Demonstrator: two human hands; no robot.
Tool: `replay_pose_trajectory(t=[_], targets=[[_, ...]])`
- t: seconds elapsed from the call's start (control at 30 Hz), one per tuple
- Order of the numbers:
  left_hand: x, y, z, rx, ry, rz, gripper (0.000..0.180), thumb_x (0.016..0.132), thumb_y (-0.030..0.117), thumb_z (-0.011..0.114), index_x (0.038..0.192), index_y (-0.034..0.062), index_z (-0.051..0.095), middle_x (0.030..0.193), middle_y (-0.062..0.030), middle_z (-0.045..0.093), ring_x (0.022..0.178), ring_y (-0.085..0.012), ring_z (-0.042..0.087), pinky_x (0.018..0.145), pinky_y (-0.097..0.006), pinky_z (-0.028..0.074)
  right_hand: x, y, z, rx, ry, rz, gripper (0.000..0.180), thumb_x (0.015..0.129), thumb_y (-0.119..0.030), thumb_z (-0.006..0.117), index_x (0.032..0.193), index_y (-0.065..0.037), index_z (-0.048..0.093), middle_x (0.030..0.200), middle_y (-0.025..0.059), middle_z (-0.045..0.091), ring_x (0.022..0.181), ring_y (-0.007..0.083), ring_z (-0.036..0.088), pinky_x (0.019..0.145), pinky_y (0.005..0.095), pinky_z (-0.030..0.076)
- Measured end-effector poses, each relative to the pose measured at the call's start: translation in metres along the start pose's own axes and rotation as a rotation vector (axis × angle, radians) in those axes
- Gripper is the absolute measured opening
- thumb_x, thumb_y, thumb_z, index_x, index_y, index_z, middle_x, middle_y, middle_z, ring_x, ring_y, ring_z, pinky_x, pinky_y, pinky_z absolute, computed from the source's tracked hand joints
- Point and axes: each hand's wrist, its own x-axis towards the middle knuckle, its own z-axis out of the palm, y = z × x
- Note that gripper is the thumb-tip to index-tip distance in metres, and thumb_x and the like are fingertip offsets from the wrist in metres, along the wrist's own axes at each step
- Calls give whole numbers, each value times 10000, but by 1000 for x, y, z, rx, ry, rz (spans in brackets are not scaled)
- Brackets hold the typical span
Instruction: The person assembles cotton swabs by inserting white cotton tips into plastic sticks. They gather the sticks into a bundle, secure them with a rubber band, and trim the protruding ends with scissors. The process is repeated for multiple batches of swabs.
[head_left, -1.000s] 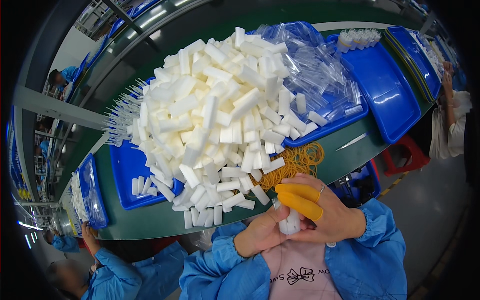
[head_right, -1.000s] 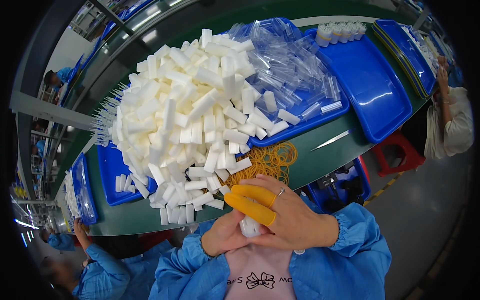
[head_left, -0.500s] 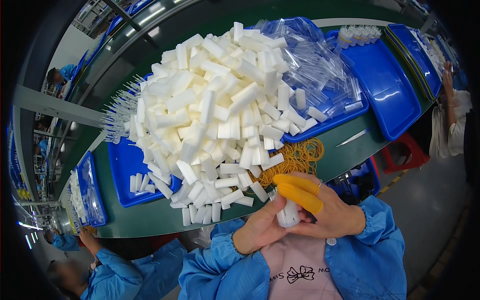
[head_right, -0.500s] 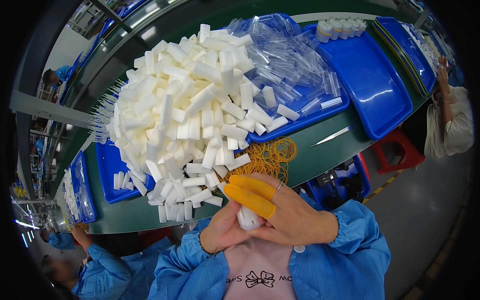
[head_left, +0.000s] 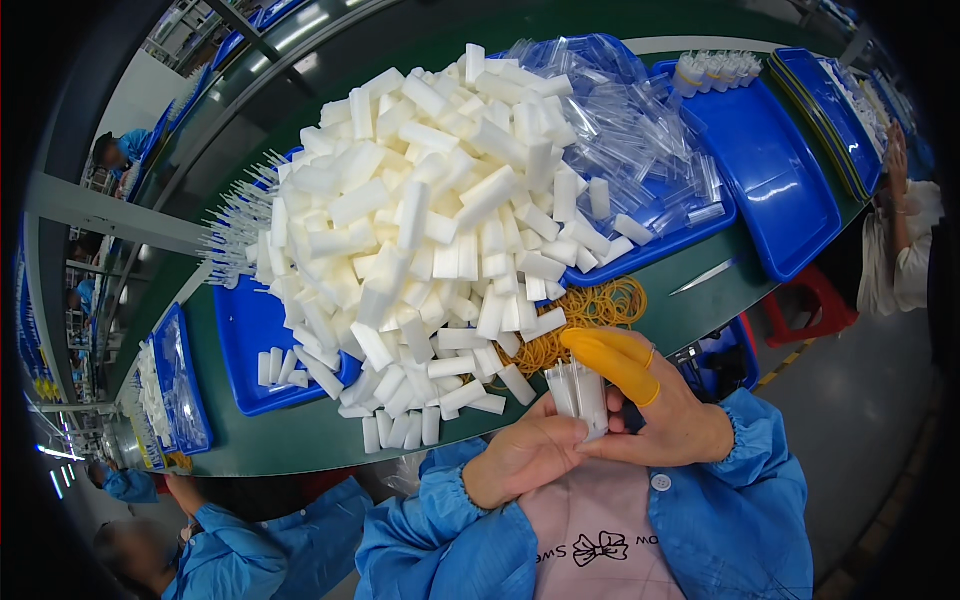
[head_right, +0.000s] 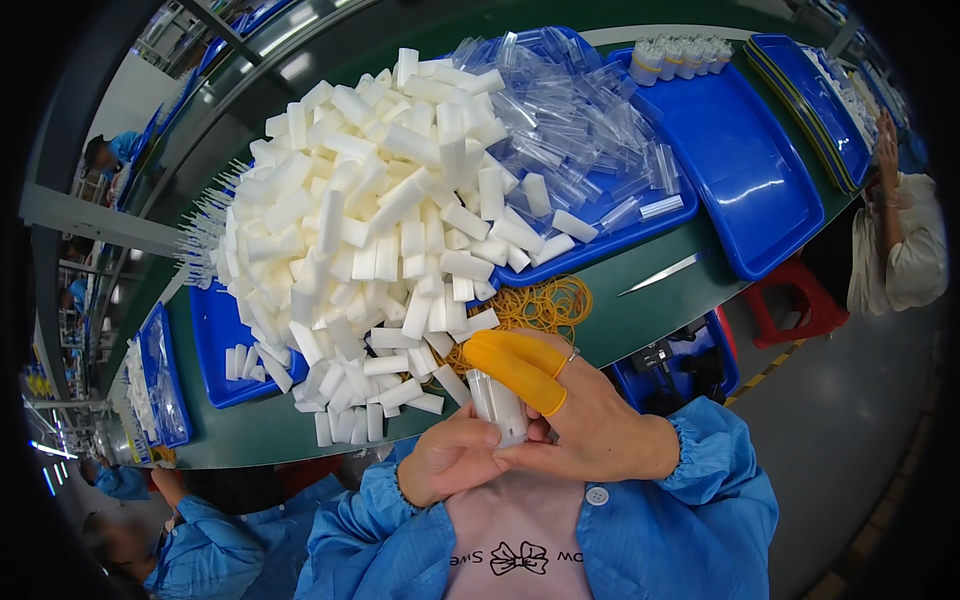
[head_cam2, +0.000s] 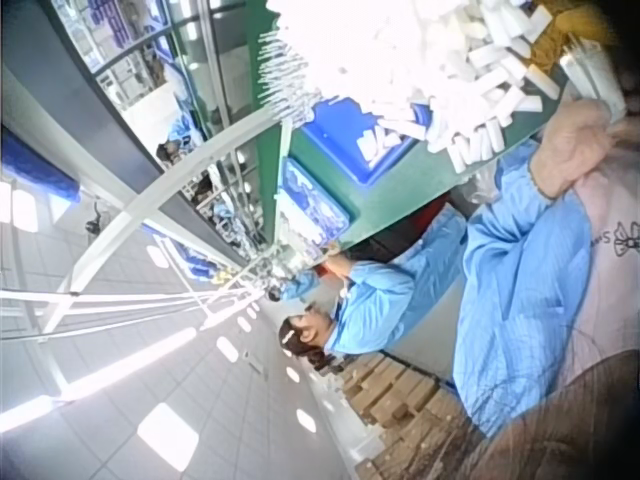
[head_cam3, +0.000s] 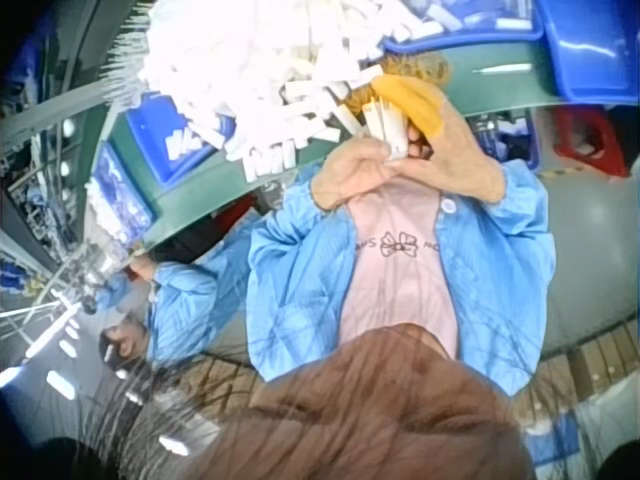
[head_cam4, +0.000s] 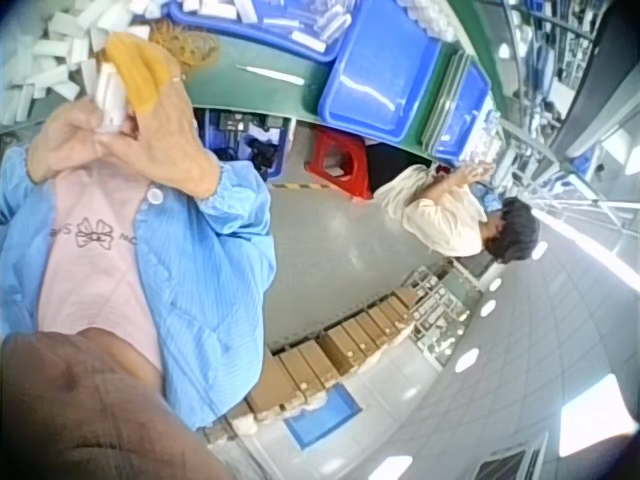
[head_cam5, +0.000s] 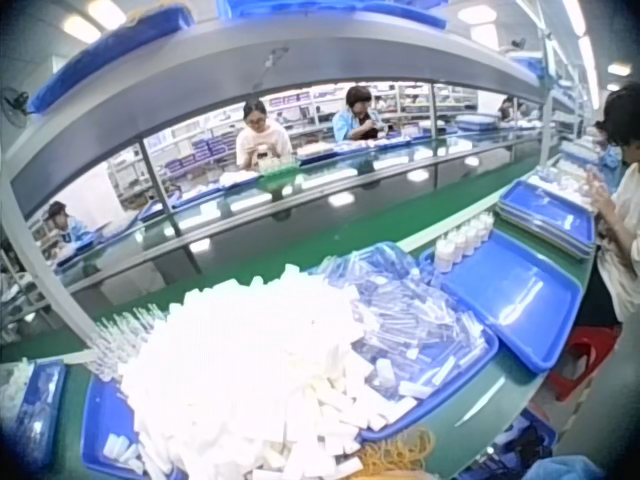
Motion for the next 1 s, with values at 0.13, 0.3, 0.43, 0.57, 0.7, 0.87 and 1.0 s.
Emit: replay_pose_trajectory(t=[0.13, 0.3, 0.43, 0.57, 0.7, 0.87, 1.0], targets=[[0, 1, 0, 23, 34, -12, 457, 760, 27, 585, 1202, 13, 470, 1074, -126, 573, 1024, -228, 555, 905, -346, 440, 0, 0, -1, 6, 9, 10, 853, 638, -241, 825, 1328, 11, 392, 1278, 205, 459, 1153, 397, 450, 934, 461, 384], [1, 1, -2, 36, -28, 18, 419, 806, 2, 587, 1205, 25, 462, 1114, -76, 553, 1019, -179, 574, 860, -293, 472, 2, -3, -4, 7, 23, 25, 828, 629, -250, 829, 1306, 2, 425, 1239, 182, 483, 1087, 376, 479, 887, 446, 410], [1, 1, -5, 49, -44, 24, 423, 808, 1, 583, 1211, 23, 457, 1119, -81, 552, 1029, -178, 570, 875, -299, 468, 4, -1, -4, -8, 24, 4, 820, 627, -262, 831, 1295, 3, 437, 1213, 176, 494, 1061, 369, 491, 871, 440, 418], [1, 2, -1, 50, -55, 33, 423, 809, -3, 572, 1215, 23, 457, 1118, -85, 552, 1056, -184, 559, 910, -314, 461, 4, 0, -5, -9, 20, 0, 790, 626, -264, 831, 1273, 4, 464, 1193, 173, 501, 1061, 376, 495, 874, 445, 418], [1, 2, -3, 17, -103, 51, 442, 838, 89, 603, 1246, 24, 447, 1142, -100, 551, 1089, -204, 548, 932, -337, 455, 9, -4, -9, -25, 14, -14, 742, 625, -245, 826, 1242, 6, 497, 1189, 164, 508, 1087, 364, 495, 925, 469, 406], [6, 4, -2, -145, -139, 22, 502, 887, 287, 597, 1279, 23, 428, 1169, -128, 554, 1109, -245, 542, 952, -375, 444, 12, -3, -8, -49, 2, -10, 675, 608, -238, 826, 1183, -24, 546, 1164, 127, 544, 1118, 321, 500, 995, 523, 353], [5, 3, -7, -137, -119, 25, 507, 908, 338, 553, 1297, 42, 419, 1181, -145, 545, 1104, -272, 536, 956, -400, 435, 13, -3, -9, -99, 0, -26, 655, 598, -247, 831, 1162, -48, 564, 1152, 113, 559, 1131, 307, 498, 1021, 535, 315]])
